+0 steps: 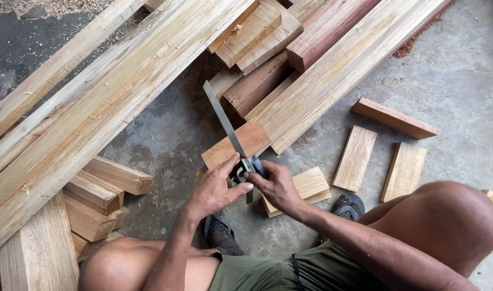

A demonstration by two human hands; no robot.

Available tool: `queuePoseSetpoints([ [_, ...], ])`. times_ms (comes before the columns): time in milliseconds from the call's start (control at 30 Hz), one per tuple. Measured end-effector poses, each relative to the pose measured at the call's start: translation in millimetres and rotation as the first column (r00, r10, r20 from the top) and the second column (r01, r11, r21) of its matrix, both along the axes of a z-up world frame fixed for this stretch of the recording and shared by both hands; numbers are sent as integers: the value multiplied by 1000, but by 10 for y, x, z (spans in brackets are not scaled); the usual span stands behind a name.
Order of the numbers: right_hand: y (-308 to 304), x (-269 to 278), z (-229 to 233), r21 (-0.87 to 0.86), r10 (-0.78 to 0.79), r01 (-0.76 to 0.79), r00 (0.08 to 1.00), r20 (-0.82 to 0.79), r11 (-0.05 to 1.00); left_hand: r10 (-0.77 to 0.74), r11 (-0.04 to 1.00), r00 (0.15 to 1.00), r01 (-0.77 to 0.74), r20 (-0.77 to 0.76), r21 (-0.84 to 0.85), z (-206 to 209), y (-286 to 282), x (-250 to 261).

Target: Marking wood pieces for measurements using a combination square and a pen.

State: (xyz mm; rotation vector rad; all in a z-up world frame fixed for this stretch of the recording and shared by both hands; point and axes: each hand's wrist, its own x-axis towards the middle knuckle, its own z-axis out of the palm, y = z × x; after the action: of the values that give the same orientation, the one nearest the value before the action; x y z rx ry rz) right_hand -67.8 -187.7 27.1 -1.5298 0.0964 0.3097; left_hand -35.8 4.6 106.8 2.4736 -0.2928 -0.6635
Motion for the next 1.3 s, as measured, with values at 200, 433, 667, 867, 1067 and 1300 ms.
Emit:
queuePoseSetpoints([
  [200,101,-78,502,-232,177,-95,914,365,968,300,549,856,-516,-421,-657,-323,112,-210],
  [433,-131,274,-95,-168,296,-257,915,273,952,470,122,703,-651,-534,-749,-504,225,-158],
  [667,-395,453,-679,-387,146,-140,989,-16,911,440,92,724,-625,-531,-775,-551,408,-60],
  [867,-167,274,-605,-493,235,-276,961,-144,825,375,127,792,-558,-481,-820,-639,394,-9],
  [1067,177,-293,-1640,-689,635,-481,771,-38,542,407,132,817,-496,-410,-858,-340,478,71],
  [1300,1160,-1390,-2999,-816,669,-515,707,-230,263,472,63,832,-362,-292,-930,-360,423,176],
])
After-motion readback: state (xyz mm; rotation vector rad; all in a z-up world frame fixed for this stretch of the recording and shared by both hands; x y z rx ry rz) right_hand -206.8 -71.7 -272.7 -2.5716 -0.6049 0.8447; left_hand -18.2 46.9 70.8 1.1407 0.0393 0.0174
